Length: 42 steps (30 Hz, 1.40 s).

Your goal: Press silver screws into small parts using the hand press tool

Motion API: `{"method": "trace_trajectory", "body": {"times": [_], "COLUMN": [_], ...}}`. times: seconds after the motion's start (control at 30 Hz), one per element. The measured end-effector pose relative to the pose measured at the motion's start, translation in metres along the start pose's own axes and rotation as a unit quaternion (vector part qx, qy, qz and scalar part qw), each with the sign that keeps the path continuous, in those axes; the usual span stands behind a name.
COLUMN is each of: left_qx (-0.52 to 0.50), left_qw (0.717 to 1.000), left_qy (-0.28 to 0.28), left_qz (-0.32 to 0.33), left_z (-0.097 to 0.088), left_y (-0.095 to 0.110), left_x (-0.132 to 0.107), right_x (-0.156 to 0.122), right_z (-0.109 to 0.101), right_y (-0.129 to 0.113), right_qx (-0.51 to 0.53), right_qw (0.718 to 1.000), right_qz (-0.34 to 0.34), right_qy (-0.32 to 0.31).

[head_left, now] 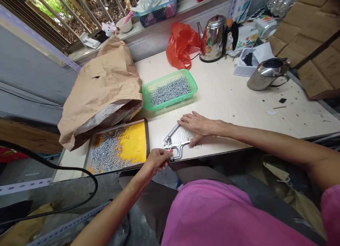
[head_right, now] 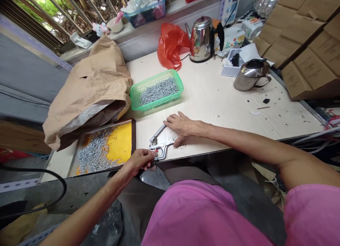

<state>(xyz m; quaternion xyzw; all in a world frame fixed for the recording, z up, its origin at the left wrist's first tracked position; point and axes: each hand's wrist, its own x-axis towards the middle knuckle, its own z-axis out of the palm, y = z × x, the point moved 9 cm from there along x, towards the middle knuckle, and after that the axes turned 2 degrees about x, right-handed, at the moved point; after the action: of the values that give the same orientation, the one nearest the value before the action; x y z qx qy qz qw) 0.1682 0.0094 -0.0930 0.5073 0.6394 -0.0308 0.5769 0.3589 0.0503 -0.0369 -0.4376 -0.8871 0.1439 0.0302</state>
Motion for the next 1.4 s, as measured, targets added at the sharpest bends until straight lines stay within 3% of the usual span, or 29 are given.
{"method": "trace_trajectory", "body": {"times": [0.27, 0.33, 0.4, 0.47, 0.57, 0.67, 0.87, 0.97, 1.2, 1.3, 1.4], "left_qx": [0.022, 0.088, 0.184, 0.276, 0.379, 0.449, 0.529, 0.528, 0.448, 0.457, 0.451], "left_qw": [1.000, 0.994, 0.961, 0.895, 0.806, 0.767, 0.728, 0.725, 0.771, 0.768, 0.755], "left_qy": [0.018, 0.066, 0.159, 0.230, 0.218, 0.179, 0.153, 0.141, 0.147, 0.161, 0.206], "left_qz": [-0.013, 0.026, 0.130, 0.265, 0.400, 0.422, 0.407, 0.418, 0.429, 0.420, 0.429], "left_z": [-0.001, -0.008, -0.015, -0.007, 0.026, 0.047, 0.051, 0.053, 0.053, 0.052, 0.055], "left_y": [0.000, 0.007, 0.032, 0.065, 0.101, 0.116, 0.128, 0.129, 0.126, 0.126, 0.120], "left_x": [-0.007, -0.012, -0.023, -0.038, -0.044, -0.029, -0.013, -0.012, -0.011, -0.014, -0.024], "right_x": [-0.009, -0.014, -0.019, -0.022, -0.025, -0.030, -0.042, -0.042, -0.037, -0.038, -0.039], "right_z": [-0.003, -0.003, -0.003, -0.004, -0.005, -0.007, -0.012, -0.010, 0.012, 0.008, -0.002], "right_y": [-0.010, -0.015, -0.019, -0.022, -0.023, -0.021, -0.011, -0.016, -0.019, -0.012, -0.005], "right_qx": [-0.021, -0.018, -0.011, -0.002, 0.007, 0.022, 0.022, 0.013, 0.023, 0.017, 0.022], "right_qw": [0.999, 0.999, 0.999, 0.998, 0.998, 0.997, 0.995, 0.996, 0.995, 0.994, 0.997], "right_qz": [0.048, 0.049, 0.051, 0.053, 0.066, 0.069, 0.097, 0.087, 0.095, 0.105, 0.073], "right_qy": [-0.014, -0.008, 0.003, 0.014, 0.015, 0.002, -0.009, -0.016, 0.005, 0.025, 0.032]}}
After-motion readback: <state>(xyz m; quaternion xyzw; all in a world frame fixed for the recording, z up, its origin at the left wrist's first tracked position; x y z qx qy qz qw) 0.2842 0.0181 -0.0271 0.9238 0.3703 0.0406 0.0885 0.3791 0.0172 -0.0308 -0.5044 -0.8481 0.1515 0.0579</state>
